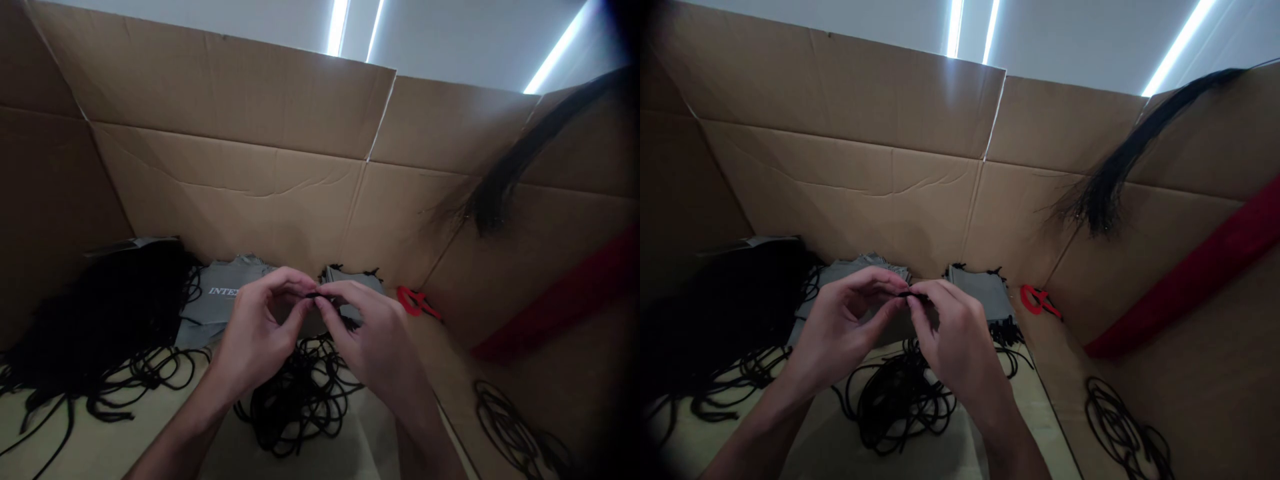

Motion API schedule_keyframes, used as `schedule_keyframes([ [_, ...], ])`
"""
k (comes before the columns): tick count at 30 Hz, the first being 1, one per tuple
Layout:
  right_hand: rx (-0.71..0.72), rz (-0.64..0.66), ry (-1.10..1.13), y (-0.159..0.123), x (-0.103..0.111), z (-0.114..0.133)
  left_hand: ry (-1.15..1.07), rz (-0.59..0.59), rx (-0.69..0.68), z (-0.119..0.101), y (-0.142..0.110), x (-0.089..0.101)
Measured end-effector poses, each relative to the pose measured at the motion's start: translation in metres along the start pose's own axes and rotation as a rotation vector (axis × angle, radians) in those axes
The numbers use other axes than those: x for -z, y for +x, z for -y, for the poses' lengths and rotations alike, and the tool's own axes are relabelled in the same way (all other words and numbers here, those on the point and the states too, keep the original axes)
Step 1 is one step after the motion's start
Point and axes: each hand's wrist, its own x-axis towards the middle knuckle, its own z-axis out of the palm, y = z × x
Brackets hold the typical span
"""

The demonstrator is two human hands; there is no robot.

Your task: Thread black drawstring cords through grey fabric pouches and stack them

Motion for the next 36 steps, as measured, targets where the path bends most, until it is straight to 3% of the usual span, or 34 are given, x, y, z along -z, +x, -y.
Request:
schedule_keyframes([
  [12,0.001,-0.176,-0.040,-0.003,-0.019,0.004,0.064,-0.189,0.030,0.007,-0.001,-0.006],
  [19,-0.058,-0.177,0.103,-0.001,-0.018,0.004,-0.046,-0.232,0.053,0.005,0.002,-0.008],
  [25,-0.123,-0.160,0.190,-0.003,-0.016,-0.002,-0.108,-0.201,0.031,0.005,0.003,-0.008],
  [36,-0.079,-0.115,0.047,0.000,-0.012,-0.001,0.062,-0.262,-0.108,0.011,0.000,-0.012],
])
